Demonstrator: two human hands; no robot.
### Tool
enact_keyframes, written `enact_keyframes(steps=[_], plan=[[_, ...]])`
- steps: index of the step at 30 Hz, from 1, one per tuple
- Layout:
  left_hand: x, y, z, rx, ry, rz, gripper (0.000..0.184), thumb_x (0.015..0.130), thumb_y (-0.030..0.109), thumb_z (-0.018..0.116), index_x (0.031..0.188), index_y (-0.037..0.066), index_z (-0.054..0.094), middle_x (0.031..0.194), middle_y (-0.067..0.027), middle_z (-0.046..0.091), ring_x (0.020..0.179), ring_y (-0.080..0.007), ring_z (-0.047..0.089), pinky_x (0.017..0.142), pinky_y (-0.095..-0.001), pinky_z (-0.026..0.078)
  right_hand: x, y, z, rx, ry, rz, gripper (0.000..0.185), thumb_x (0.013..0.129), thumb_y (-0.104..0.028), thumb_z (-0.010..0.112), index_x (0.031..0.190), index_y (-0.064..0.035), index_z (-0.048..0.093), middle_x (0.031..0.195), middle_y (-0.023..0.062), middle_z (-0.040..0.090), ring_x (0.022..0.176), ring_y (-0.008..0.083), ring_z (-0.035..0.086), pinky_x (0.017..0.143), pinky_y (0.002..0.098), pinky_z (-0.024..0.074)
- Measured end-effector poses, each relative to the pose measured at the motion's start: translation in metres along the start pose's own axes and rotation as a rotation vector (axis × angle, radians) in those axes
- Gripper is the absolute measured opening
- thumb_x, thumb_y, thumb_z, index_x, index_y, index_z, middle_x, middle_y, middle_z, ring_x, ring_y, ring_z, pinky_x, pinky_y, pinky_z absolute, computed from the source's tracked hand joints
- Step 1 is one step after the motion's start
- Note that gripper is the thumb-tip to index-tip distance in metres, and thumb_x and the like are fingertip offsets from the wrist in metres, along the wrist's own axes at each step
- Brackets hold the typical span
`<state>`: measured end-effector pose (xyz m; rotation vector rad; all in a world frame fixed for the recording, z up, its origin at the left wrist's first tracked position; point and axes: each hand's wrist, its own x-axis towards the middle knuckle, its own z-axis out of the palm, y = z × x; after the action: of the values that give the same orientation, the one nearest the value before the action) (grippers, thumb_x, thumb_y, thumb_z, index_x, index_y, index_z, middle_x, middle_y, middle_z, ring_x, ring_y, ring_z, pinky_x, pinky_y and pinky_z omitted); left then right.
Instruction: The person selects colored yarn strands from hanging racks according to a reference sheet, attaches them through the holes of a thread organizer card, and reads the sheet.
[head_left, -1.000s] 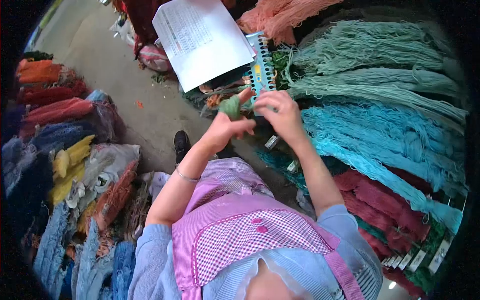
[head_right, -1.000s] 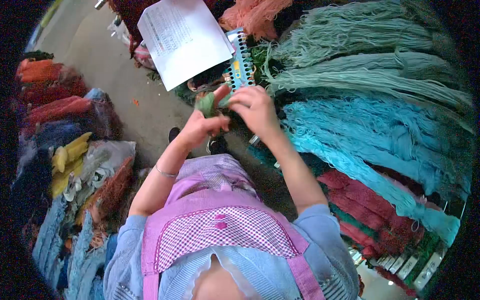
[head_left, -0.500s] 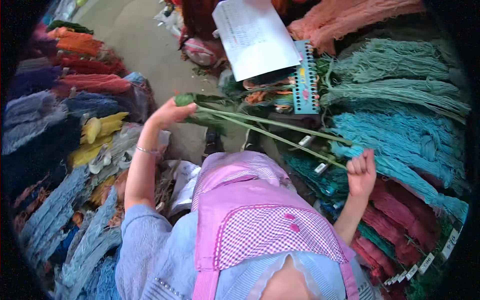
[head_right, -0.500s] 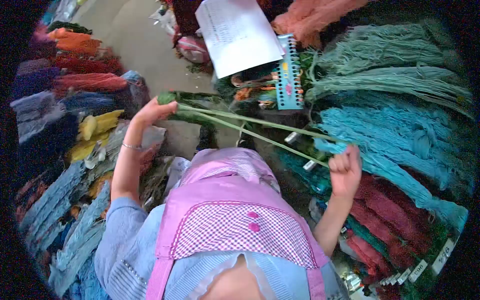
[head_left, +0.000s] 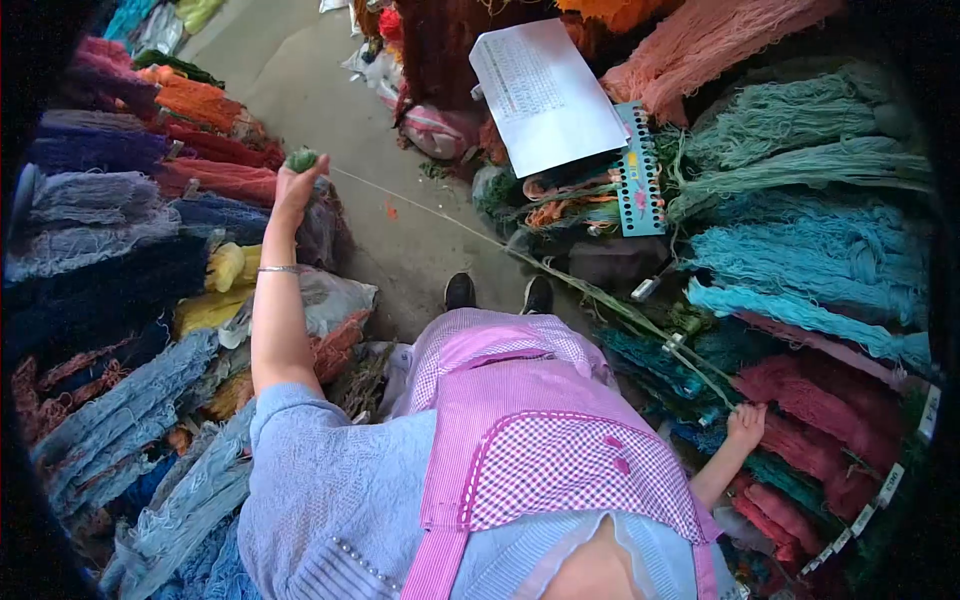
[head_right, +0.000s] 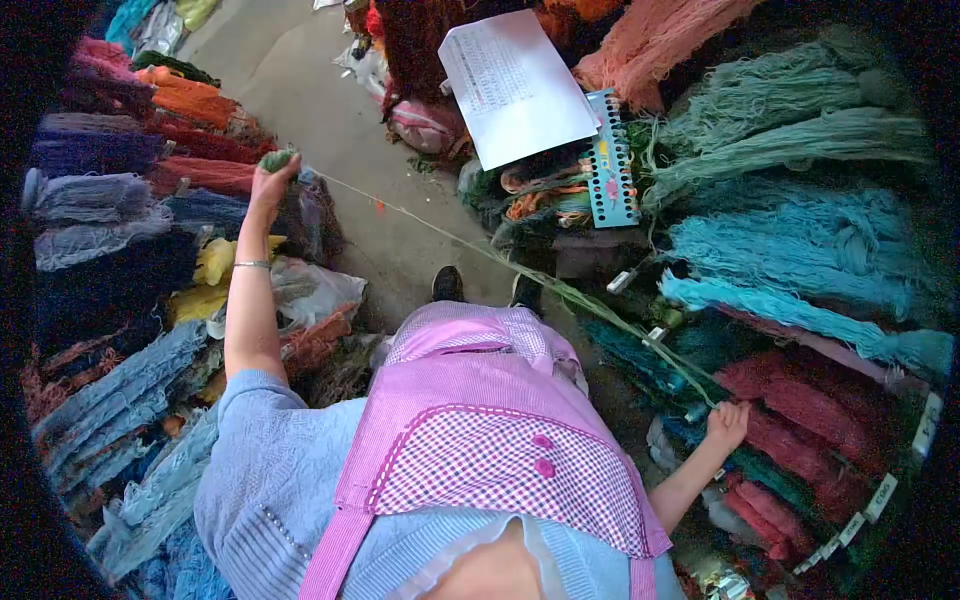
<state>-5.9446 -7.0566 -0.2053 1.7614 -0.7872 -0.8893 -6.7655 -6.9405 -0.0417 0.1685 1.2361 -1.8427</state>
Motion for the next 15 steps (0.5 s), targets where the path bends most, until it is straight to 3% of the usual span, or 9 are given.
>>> enact_keyframes(steps=[4, 5, 6, 7, 8, 11, 12, 14, 15], plan=[[0.03, -0.009, -0.035, -0.155, 0.142, 0.128, 0.006, 0.079, 0.014, 0.067, 0.079, 0.008, 0.064, 0.07, 0.0023, 0.059, 0.063, -0.0066, 0.05, 0.06, -0.0232, 0.039, 0.051, -0.064, -0.104, -0.063, 0.212, -0.103, 0.031, 0.092, -0.024, 0.037, 0.064, -0.0129, 0.04, 0.042, -0.0003, 0.026, 0.041, 0.0148, 0.032, 0.047, 0.0339, 0.0342], [0.042, -0.019, -0.058, -0.218, 0.179, -0.005, 0.01, 0.075, 0.012, 0.068, 0.085, 0.009, 0.066, 0.071, 0.0011, 0.059, 0.06, -0.008, 0.052, 0.061, -0.0257, 0.044, 0.053, -0.084, -0.128, -0.101, 0.313, -0.162, 0.03, 0.092, -0.024, 0.039, 0.064, -0.013, 0.041, 0.044, -0.0004, 0.028, 0.042, 0.0144, 0.033, 0.047, 0.0332, 0.0341], [0.053, -0.026, -0.075, -0.181, 0.301, 0.162, 0.013, 0.073, 0.014, 0.068, 0.085, 0.009, 0.067, 0.072, -0.0006, 0.061, 0.058, -0.0127, 0.056, 0.055, -0.0315, 0.048, 0.052, -0.102, -0.148, -0.147, 0.403, -0.211, 0.028, 0.091, -0.025, 0.041, 0.065, -0.0131, 0.042, 0.046, -0.0004, 0.031, 0.043, 0.014, 0.034, 0.046, 0.0325, 0.034], [0.058, -0.026, -0.091, 0.145, 0.514, 0.212, 0.016, 0.082, 0.018, 0.065, 0.094, 0.008, 0.066, 0.077, -0.0004, 0.064, 0.064, -0.0112, 0.058, 0.059, -0.0258, 0.048, 0.049, -0.119, -0.166, -0.195, 0.488, -0.246, 0.027, 0.091, -0.025, 0.043, 0.066, -0.0132, 0.043, 0.049, -0.0005, 0.033, 0.044, 0.0136, 0.036, 0.045, 0.0318, 0.034], [0.071, -0.031, -0.117, 0.169, 0.667, -0.147, 0.02, 0.079, 0.022, 0.071, 0.092, 0.007, 0.066, 0.074, -0.0004, 0.063, 0.063, -0.0113, 0.056, 0.063, -0.0254, 0.046, 0.043, -0.132, -0.18, -0.238, 0.552, -0.269, 0.026, 0.09, -0.025, 0.045, 0.067, -0.0133, 0.044, 0.051, -0.0005, 0.036, 0.045, 0.0133, 0.037, 0.045, 0.0311, 0.0339], [0.044, 0.006, -0.109, -0.046, 0.375, 0.069, 0.029, 0.072, 0.031, 0.075, 0.078, 0.004, 0.066, 0.065, -0.0066, 0.062, 0.053, -0.019, 0.059, 0.047, -0.0308, 0.046, 0.031, -0.138, -0.2, -0.351, 0.519, -0.192, 0.023, 0.089, -0.025, 0.05, 0.069, -0.0136, 0.048, 0.058, -0.0007, 0.043, 0.048, 0.0121, 0.041, 0.043, 0.029, 0.0337], [0.015, 0.056, -0.086, 0.119, 0.189, -0.219, 0.026, 0.073, 0.029, 0.074, 0.079, 0.005, 0.066, 0.067, -0.0061, 0.062, 0.053, -0.0156, 0.058, 0.045, -0.028, 0.044, 0.026, -0.121, -0.19, -0.386, 0.377, -0.093, 0.022, 0.088, -0.025, 0.052, 0.07, -0.0137, 0.049, 0.06, -0.0007, 0.046, 0.049, 0.0117, 0.042, 0.043, 0.0283, 0.0336], [-0.007, 0.074, -0.041, 0.083, -0.035, -0.158, 0.027, 0.077, 0.033, 0.07, 0.076, 0.006, 0.066, 0.056, 0.0039, 0.05, 0.045, -0.0056, 0.04, 0.041, -0.0214, 0.027, 0.029, -0.059, -0.161, -0.445, -0.22, 0.253, 0.02, 0.087, -0.025, 0.055, 0.071, -0.0138, 0.051, 0.065, -0.0008, 0.05, 0.052, 0.011, 0.045, 0.041, 0.0269, 0.0335], [-0.026, 0.092, -0.013, 0.089, -0.174, -0.142, 0.026, 0.079, 0.032, 0.067, 0.073, 0.007, 0.066, 0.053, 0.0062, 0.045, 0.041, -0.0042, 0.031, 0.04, -0.0217, 0.02, -0.026, 0.022, -0.066, -0.605, -0.076, 0.116, 0.011, 0.086, -0.022, 0.057, 0.081, -0.0131, 0.055, 0.071, -0.0012, 0.053, 0.061, 0.01, 0.048, 0.05, 0.0247, 0.038]])
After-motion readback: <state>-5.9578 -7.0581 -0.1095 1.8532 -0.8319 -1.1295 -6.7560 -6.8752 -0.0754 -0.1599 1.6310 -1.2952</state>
